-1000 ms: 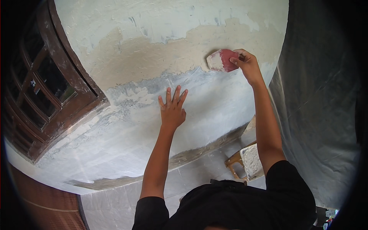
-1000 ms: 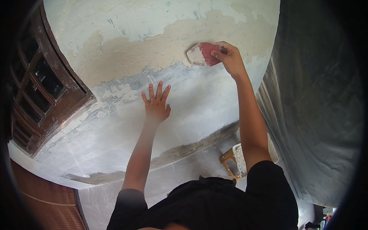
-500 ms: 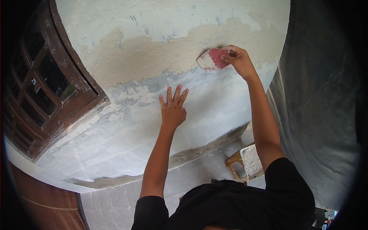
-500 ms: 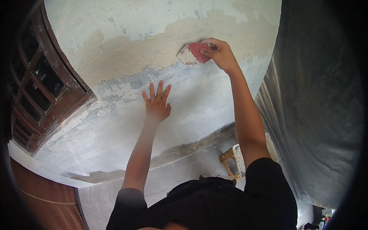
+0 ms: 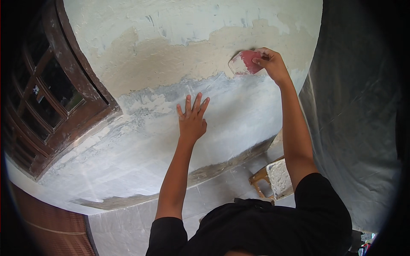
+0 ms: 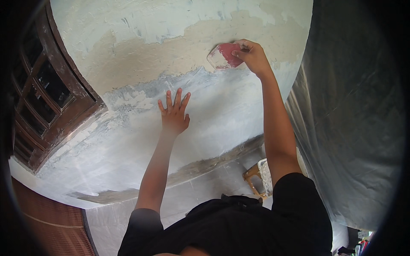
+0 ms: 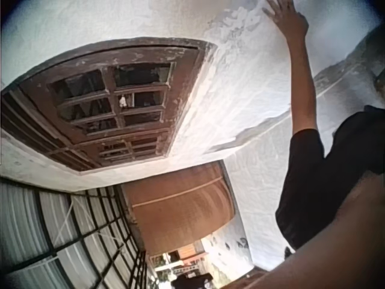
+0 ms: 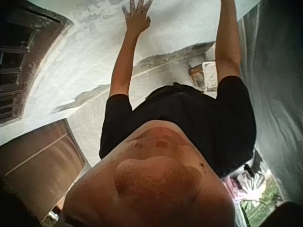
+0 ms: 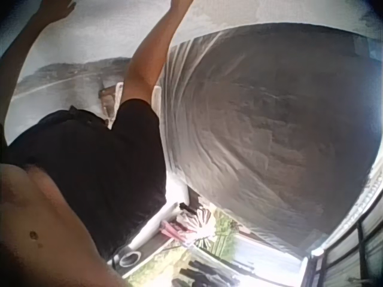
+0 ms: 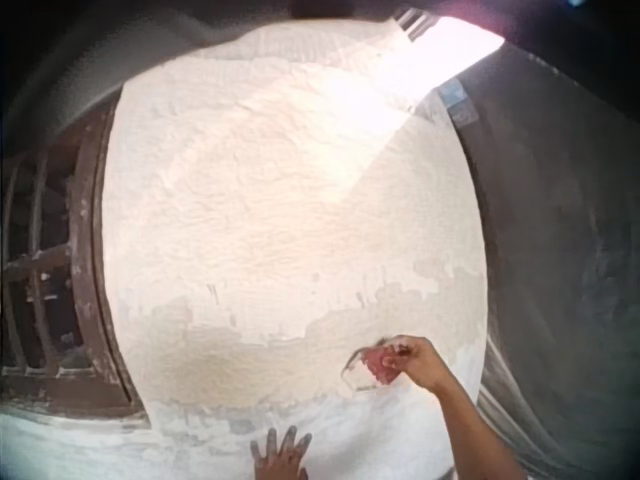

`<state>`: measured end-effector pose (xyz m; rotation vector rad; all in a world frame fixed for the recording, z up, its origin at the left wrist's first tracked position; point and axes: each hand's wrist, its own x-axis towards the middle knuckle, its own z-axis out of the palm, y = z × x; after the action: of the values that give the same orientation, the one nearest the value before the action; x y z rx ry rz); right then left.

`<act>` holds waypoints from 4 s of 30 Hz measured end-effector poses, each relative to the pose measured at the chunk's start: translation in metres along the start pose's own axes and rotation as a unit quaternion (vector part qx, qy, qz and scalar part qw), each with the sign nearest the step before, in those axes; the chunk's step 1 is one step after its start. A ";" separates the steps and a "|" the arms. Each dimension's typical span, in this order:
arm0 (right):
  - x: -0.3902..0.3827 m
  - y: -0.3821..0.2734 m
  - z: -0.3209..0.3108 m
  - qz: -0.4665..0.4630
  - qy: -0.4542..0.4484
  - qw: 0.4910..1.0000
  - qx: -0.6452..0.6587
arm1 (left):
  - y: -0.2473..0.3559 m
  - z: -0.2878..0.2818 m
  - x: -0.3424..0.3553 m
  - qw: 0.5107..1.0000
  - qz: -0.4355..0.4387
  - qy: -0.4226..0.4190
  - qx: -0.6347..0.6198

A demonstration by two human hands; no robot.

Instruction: The person applies wall filler from a container onto an indoor wall surface with a putty knife, smoothing it out as they go.

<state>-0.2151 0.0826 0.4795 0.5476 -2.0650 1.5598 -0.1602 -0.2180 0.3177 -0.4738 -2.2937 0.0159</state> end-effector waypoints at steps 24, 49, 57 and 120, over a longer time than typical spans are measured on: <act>-0.020 0.034 -0.005 0.098 0.059 0.979 0.166 | -0.001 0.002 -0.001 1.000 -0.001 0.004 0.004; 0.004 0.031 -0.035 0.036 0.002 0.995 0.097 | 0.002 0.001 0.000 1.000 -0.004 -0.006 -0.006; 0.008 0.012 -0.023 0.053 -0.089 0.994 0.016 | -0.001 0.001 -0.002 1.000 -0.002 0.000 -0.013; 0.014 -0.052 -0.033 -0.095 -0.171 0.969 -0.149 | -0.001 0.006 -0.003 0.991 0.016 -0.047 0.125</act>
<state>-0.1914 0.1005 0.5354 0.9197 -2.3605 1.0767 -0.1630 -0.2196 0.3123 -0.3855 -2.3354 0.3448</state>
